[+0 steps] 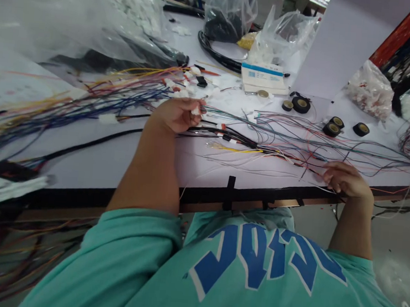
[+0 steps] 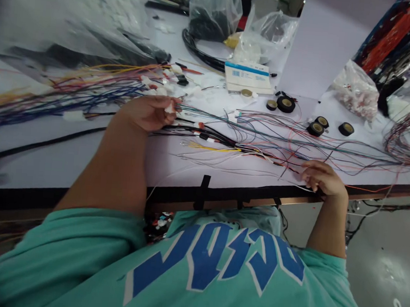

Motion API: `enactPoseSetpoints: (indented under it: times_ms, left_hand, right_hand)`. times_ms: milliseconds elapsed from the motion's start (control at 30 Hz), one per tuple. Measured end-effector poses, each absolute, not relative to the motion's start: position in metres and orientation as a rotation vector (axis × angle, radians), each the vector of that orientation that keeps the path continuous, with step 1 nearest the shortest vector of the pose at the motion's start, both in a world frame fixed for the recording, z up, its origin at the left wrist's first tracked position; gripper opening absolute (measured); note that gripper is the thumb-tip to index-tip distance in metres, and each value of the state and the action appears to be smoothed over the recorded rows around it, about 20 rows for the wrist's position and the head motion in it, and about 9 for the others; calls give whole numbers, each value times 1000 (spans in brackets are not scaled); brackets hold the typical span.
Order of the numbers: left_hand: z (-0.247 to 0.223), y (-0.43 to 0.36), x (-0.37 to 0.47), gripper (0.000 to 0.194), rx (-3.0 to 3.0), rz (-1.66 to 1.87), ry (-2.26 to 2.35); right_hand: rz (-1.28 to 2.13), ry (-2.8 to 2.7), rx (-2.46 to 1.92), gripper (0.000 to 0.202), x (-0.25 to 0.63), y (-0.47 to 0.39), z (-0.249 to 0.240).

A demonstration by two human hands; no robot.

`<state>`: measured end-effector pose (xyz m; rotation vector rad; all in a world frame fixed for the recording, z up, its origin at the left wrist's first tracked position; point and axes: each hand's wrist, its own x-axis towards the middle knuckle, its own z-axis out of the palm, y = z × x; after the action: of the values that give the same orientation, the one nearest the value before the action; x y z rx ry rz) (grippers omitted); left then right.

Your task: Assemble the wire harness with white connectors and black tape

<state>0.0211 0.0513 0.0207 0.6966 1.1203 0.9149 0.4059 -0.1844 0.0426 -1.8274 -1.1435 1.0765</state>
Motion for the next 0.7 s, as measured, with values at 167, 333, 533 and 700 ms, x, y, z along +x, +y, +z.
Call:
enactPoseSetpoints:
  times_ms: [167,333,533,700]
  left_hand:
    - [20,54,21,23,733,887,1140]
    - [22,51,22,22,732,899,1159]
    - [23,51,21,23,755,881,1133]
    - [18,55,19,18,773,876,1134]
  right_hand:
    - [678,-1679,-2352,34,369,-177,53]
    - [389,-1654,-2315,19,368,-165,42]
    - [350,-519,-1618,19,429,-178,24]
    - [377,-632,-1384,30,452,-188,34]
